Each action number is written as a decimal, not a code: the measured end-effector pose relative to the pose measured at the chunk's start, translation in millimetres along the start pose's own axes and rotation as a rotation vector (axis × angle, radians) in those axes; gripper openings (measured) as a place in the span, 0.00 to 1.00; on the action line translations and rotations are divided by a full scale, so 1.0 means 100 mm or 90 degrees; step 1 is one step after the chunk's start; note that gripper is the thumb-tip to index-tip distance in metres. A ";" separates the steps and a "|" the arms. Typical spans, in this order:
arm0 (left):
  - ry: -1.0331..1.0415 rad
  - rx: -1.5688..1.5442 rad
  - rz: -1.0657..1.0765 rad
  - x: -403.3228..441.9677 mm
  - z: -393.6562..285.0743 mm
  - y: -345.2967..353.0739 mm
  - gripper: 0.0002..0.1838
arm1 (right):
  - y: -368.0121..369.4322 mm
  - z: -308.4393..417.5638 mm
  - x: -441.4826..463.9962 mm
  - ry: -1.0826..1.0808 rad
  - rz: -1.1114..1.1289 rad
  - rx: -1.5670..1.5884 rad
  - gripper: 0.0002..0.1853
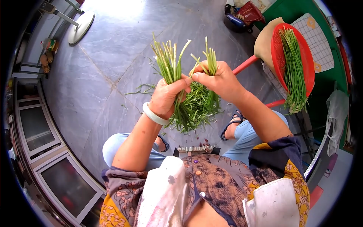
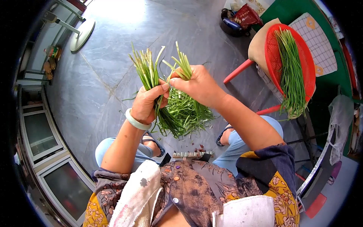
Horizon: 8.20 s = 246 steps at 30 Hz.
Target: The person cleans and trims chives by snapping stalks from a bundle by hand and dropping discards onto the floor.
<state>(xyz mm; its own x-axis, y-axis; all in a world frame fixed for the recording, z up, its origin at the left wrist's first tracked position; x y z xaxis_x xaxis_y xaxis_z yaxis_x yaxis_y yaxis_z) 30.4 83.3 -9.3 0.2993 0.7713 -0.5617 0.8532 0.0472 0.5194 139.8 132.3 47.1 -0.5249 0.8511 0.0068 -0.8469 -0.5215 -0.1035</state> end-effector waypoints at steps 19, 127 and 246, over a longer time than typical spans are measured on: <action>0.044 0.010 -0.030 -0.01 -0.03 0.00 0.04 | -0.01 -0.05 -0.02 -0.062 -0.030 -0.061 0.06; 0.025 0.042 -0.011 -0.05 -0.02 0.06 0.14 | 0.08 -0.31 -0.08 0.142 -0.038 0.385 0.05; -0.021 0.029 -0.003 -0.05 0.05 0.04 0.08 | 0.05 -0.12 -0.04 -0.020 0.025 0.036 0.09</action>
<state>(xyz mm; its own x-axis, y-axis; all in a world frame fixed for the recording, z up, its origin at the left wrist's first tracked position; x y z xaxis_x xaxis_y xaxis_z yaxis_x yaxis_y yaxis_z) 34.3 76.5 -7.5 0.3082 0.7495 -0.5858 0.8731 0.0216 0.4870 138.6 127.5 35.1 -0.5599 0.8279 0.0344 -0.8283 -0.5582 -0.0475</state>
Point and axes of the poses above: each hand's wrist, its own x-axis towards the middle knuckle, its own y-axis out of the palm, z = x × y, the point moved 10 cm from there along x, towards the middle knuckle, and after that the axes turned 11 degrees about -y, right-handed, at the moved point
